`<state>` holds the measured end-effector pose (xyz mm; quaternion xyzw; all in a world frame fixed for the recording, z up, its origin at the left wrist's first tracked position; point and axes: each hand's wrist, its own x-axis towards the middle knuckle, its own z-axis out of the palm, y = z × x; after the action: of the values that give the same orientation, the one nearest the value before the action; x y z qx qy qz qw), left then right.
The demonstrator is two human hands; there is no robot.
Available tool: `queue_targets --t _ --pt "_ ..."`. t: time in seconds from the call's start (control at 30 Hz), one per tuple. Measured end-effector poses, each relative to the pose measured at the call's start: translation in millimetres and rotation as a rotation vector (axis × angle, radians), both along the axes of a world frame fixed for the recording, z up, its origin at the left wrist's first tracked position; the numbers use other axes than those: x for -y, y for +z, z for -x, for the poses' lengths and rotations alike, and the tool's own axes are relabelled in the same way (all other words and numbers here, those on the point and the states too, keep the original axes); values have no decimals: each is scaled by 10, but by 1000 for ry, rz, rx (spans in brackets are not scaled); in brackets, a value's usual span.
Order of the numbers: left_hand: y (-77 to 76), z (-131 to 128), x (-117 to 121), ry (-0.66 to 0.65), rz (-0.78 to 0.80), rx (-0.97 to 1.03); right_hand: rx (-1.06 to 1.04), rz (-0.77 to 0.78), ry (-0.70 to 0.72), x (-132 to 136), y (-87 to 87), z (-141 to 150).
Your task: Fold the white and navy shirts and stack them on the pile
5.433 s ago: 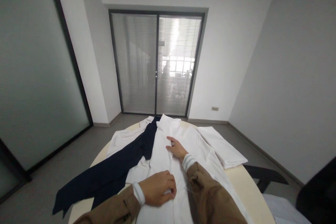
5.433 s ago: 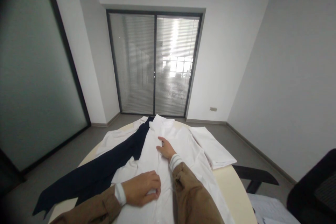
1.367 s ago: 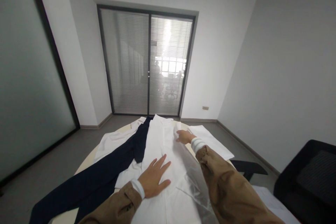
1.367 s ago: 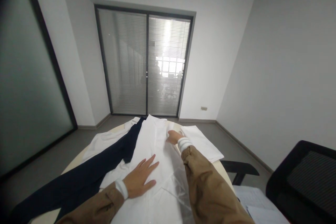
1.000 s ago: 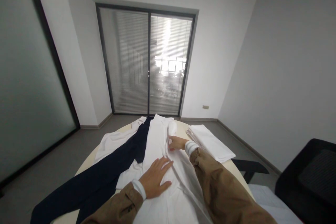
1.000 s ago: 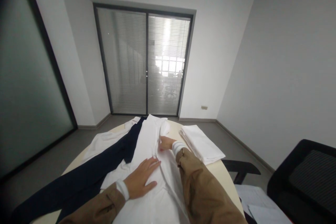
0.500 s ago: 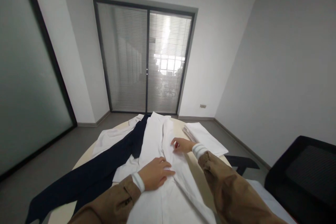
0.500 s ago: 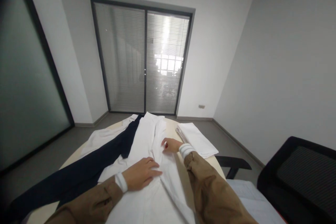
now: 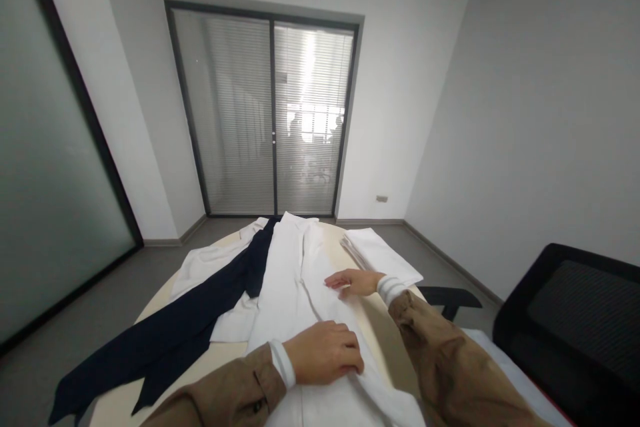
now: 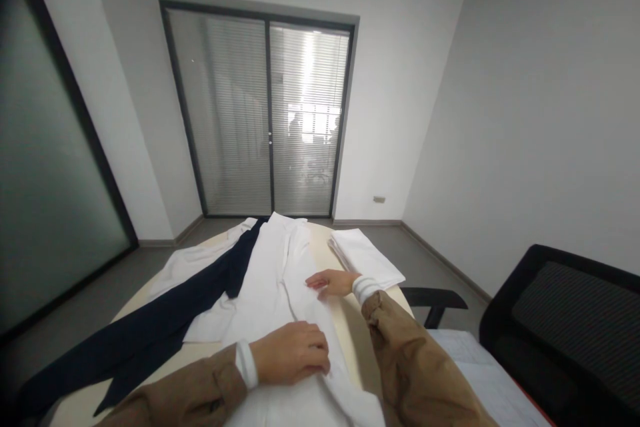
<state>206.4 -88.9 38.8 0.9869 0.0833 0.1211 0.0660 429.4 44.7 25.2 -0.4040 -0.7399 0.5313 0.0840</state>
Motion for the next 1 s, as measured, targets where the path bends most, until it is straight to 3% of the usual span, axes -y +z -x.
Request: queue_targets --t 0.13,0.27,0.47,0.57,0.7,0.8,0.9,1.0 --pt "-79 262 50 31 75 21 -19 -50 -29 14 -87 -16" --pt "-212 407 114 -3 90 -74 68 -238 -69 1 -164 67" --pt "-217 331 192 -139 86 -39 232 -457 -176 -29 -207 285" --pt "-301 286 180 -188 59 -6 340 -608 -205 -30 -168 392" --pt "-529 249 129 -236 30 40 487 -792 -156 -44 -78 604" --pt "-677 229 92 -238 26 71 532 -903 -37 -84 -26 803" --pt "-722 213 73 -242 20 93 646 -934 34 -162 -4 963" --pt "-677 212 69 -245 22 93 707 -941 -46 -261 7 1041"
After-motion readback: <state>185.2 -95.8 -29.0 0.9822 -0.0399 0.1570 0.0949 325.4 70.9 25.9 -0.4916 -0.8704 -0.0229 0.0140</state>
